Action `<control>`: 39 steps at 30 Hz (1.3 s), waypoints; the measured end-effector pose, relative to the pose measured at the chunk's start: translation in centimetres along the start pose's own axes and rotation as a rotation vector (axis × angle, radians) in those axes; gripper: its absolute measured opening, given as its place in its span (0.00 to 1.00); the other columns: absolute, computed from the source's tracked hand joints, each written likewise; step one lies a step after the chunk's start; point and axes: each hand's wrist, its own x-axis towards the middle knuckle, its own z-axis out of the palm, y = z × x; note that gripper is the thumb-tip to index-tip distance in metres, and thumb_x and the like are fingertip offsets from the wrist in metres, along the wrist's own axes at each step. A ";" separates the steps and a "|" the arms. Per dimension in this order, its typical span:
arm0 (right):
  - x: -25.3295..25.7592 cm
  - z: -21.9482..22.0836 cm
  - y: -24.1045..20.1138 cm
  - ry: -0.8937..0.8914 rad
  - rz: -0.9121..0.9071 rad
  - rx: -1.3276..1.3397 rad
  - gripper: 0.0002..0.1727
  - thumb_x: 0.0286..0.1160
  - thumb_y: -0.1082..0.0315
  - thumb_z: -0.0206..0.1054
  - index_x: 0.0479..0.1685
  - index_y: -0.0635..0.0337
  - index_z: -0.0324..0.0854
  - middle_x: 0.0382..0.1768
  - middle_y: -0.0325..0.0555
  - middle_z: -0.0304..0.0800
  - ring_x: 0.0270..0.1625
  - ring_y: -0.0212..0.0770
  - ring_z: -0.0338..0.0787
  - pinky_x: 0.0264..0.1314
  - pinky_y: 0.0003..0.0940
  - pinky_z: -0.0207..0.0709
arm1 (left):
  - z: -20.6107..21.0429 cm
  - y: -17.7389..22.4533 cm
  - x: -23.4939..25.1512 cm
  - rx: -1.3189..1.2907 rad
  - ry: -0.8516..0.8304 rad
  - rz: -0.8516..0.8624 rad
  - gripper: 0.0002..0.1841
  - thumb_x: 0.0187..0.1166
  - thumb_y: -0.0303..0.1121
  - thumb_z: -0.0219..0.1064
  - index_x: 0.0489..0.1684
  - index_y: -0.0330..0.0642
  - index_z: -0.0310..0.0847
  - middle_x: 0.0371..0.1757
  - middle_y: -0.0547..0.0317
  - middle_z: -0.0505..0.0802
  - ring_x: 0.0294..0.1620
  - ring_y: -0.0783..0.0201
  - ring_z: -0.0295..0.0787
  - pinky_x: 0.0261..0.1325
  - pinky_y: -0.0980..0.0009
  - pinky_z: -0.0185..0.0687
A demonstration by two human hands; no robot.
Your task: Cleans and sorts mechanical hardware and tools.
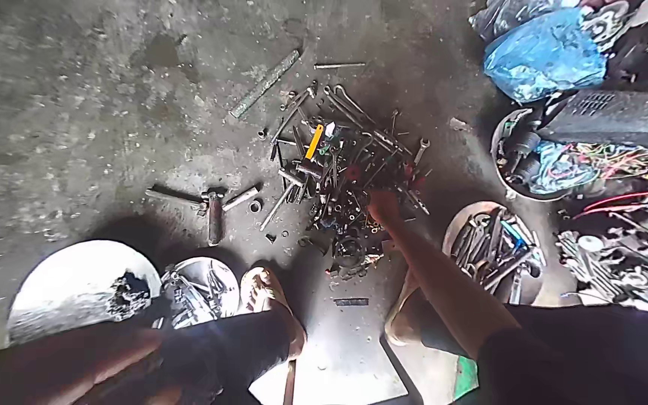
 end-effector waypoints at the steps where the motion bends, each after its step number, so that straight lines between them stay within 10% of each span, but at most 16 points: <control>1: -0.4 -1.0 -0.4 0.030 0.021 0.083 0.15 0.79 0.62 0.64 0.57 0.57 0.87 0.54 0.63 0.91 0.57 0.68 0.90 0.49 0.72 0.80 | -0.2 -0.1 0.5 0.006 -0.012 0.022 0.23 0.76 0.37 0.74 0.59 0.24 0.82 0.57 0.37 0.90 0.61 0.53 0.88 0.70 0.56 0.81; 10: -9.9 -14.8 -6.0 -0.208 -0.011 1.630 0.13 0.88 0.68 0.61 0.60 0.70 0.77 0.41 0.54 0.89 0.37 0.43 0.92 0.43 0.37 0.90 | 1.3 1.0 3.0 -0.039 0.060 0.147 0.15 0.80 0.46 0.70 0.57 0.53 0.91 0.55 0.66 0.94 0.55 0.68 0.90 0.61 0.65 0.88; 19: -25.0 -25.7 -7.8 -0.240 -0.440 1.535 0.08 0.81 0.81 0.63 0.54 0.71 0.77 0.41 0.57 0.91 0.42 0.48 0.95 0.52 0.42 0.92 | 3.2 6.9 10.4 0.167 -0.331 -0.107 0.21 0.87 0.55 0.58 0.66 0.58 0.87 0.59 0.62 0.91 0.59 0.64 0.88 0.67 0.51 0.82; 23: -29.2 -26.9 -6.6 -0.198 -0.514 1.637 0.09 0.82 0.80 0.62 0.56 0.73 0.78 0.42 0.62 0.92 0.42 0.50 0.96 0.51 0.43 0.92 | 6.2 8.6 12.3 -0.064 -0.404 -0.032 0.13 0.85 0.45 0.65 0.44 0.47 0.91 0.43 0.64 0.92 0.46 0.71 0.87 0.56 0.64 0.83; 28: -28.5 -26.4 -4.1 0.330 -0.787 1.127 0.16 0.74 0.77 0.71 0.61 0.62 0.83 0.51 0.48 0.94 0.41 0.43 0.97 0.41 0.39 0.96 | 7.2 8.5 12.8 -0.266 -0.394 -0.036 0.11 0.83 0.38 0.67 0.33 0.47 0.92 0.38 0.68 0.93 0.42 0.73 0.87 0.52 0.69 0.83; 33: -26.5 -27.9 -2.9 1.032 -1.234 0.146 0.18 0.78 0.67 0.71 0.67 0.52 0.87 0.54 0.41 0.96 0.54 0.39 0.94 0.56 0.37 0.89 | 7.1 8.7 14.0 -0.156 -0.549 -0.106 0.14 0.84 0.40 0.66 0.27 0.48 0.88 0.27 0.70 0.88 0.32 0.76 0.82 0.42 0.71 0.77; 39: -25.4 -28.2 -3.1 1.017 -1.247 -0.040 0.21 0.81 0.65 0.68 0.72 0.45 0.85 0.38 0.42 0.94 0.39 0.43 0.90 0.40 0.38 0.84 | 7.6 7.7 15.9 -0.191 -0.641 -0.155 0.16 0.84 0.37 0.65 0.22 0.46 0.86 0.24 0.69 0.87 0.28 0.76 0.80 0.37 0.73 0.76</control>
